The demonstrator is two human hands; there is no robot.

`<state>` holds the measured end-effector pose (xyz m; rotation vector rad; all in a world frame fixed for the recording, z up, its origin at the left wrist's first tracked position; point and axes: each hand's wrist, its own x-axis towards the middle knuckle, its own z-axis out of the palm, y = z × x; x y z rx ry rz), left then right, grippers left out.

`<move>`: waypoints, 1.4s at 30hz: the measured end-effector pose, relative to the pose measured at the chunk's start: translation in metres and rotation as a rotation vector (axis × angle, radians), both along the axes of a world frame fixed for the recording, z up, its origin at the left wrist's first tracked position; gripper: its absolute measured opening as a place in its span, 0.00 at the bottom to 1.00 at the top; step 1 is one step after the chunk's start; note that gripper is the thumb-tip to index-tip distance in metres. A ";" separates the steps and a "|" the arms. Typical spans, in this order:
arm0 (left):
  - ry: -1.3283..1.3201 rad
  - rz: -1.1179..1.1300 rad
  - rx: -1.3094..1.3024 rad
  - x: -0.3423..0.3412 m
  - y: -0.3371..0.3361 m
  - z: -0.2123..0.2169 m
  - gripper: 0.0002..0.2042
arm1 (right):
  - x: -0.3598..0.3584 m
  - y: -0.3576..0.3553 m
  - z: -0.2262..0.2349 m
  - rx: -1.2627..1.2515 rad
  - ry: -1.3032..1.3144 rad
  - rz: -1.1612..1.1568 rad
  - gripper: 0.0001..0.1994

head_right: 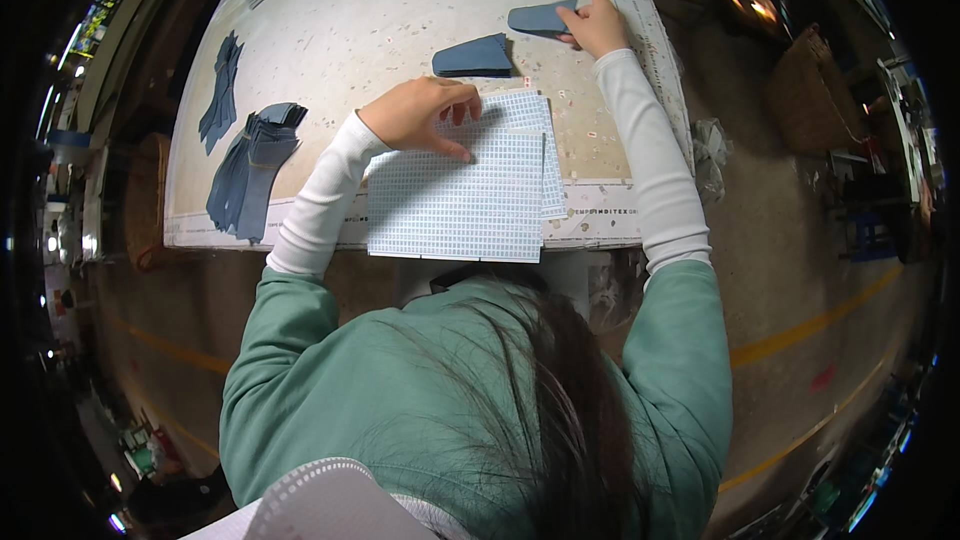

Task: The person assembles small gray fabric pieces by inserting them into a white grid-like sheet on a table. They repeatedly pick up fabric pieces, align them with the grid, and press them into place. The person handles multiple pieces one at a time and occasionally adjusts their position on the sheet.

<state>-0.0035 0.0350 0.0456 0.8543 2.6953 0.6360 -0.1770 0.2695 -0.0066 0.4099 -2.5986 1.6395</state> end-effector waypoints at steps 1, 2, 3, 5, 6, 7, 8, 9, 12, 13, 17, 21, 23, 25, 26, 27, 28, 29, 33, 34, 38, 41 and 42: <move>-0.005 0.007 0.005 0.001 0.001 -0.002 0.20 | 0.000 0.004 -0.001 0.234 0.097 -0.048 0.27; -0.012 0.015 0.010 0.001 0.001 -0.004 0.20 | 0.001 0.007 0.000 0.484 0.168 -0.109 0.26; -0.022 0.025 0.010 0.001 0.001 -0.005 0.19 | 0.004 0.008 0.003 0.511 0.336 -0.137 0.24; -0.034 0.027 0.006 -0.001 -0.001 -0.009 0.16 | 0.014 0.008 0.014 0.603 0.587 -0.227 0.20; -0.044 0.032 0.001 -0.003 -0.003 -0.010 0.14 | 0.021 0.007 0.022 0.473 0.555 -0.079 0.17; -0.005 0.047 0.049 -0.004 -0.005 -0.012 0.13 | 0.029 0.005 0.029 0.355 0.486 0.061 0.15; 0.031 0.066 0.098 -0.006 -0.007 -0.013 0.11 | 0.039 0.001 0.035 0.219 0.447 0.213 0.13; 0.066 0.085 0.146 -0.007 -0.009 -0.015 0.10 | 0.050 -0.003 0.039 0.203 0.347 0.318 0.11; 0.017 0.245 0.393 -0.014 -0.018 -0.015 0.07 | 0.077 -0.016 0.047 0.140 0.197 0.566 0.09; 0.036 0.293 0.409 -0.014 -0.020 -0.014 0.06 | 0.082 -0.019 0.048 0.146 0.186 0.583 0.09; -0.104 0.445 0.534 -0.017 -0.024 -0.011 0.10 | 0.092 -0.026 0.049 0.176 0.086 0.509 0.08; -0.219 0.463 0.561 -0.015 -0.024 -0.008 0.10 | 0.096 -0.032 0.044 0.113 0.415 0.407 0.06; -0.217 0.459 0.588 -0.015 -0.025 -0.008 0.11 | 0.098 -0.034 0.042 0.107 0.573 0.390 0.05; -0.227 0.420 0.646 -0.015 -0.026 -0.009 0.11 | 0.099 -0.035 0.041 0.133 0.686 0.365 0.04; -0.233 0.406 0.671 -0.016 -0.027 -0.010 0.10 | 0.099 -0.036 0.041 0.152 0.733 0.350 0.04; -0.242 0.404 0.690 -0.016 -0.028 -0.011 0.10 | 0.099 -0.036 0.040 0.173 0.778 0.333 0.03; -0.251 0.403 0.709 -0.016 -0.028 -0.012 0.10 | 0.100 -0.036 0.041 0.175 0.806 0.329 0.03; -0.258 0.399 0.730 -0.016 -0.028 -0.013 0.10 | 0.100 -0.037 0.041 0.179 0.832 0.321 0.04; -0.262 0.388 0.777 -0.017 -0.029 -0.016 0.09 | 0.103 -0.037 0.041 0.139 0.837 0.303 0.04; -0.247 0.386 0.792 -0.017 -0.029 -0.017 0.09 | 0.104 -0.038 0.041 0.121 0.769 0.303 0.04; -0.227 0.347 0.775 -0.018 -0.028 -0.019 0.09 | 0.109 -0.040 0.040 0.065 0.700 0.324 0.10; -0.260 0.378 0.811 -0.018 -0.027 -0.020 0.08 | 0.114 -0.042 0.039 0.116 0.786 0.324 0.19; -0.256 0.380 0.812 -0.018 -0.026 -0.020 0.08 | 0.115 -0.043 0.039 0.146 0.809 0.322 0.22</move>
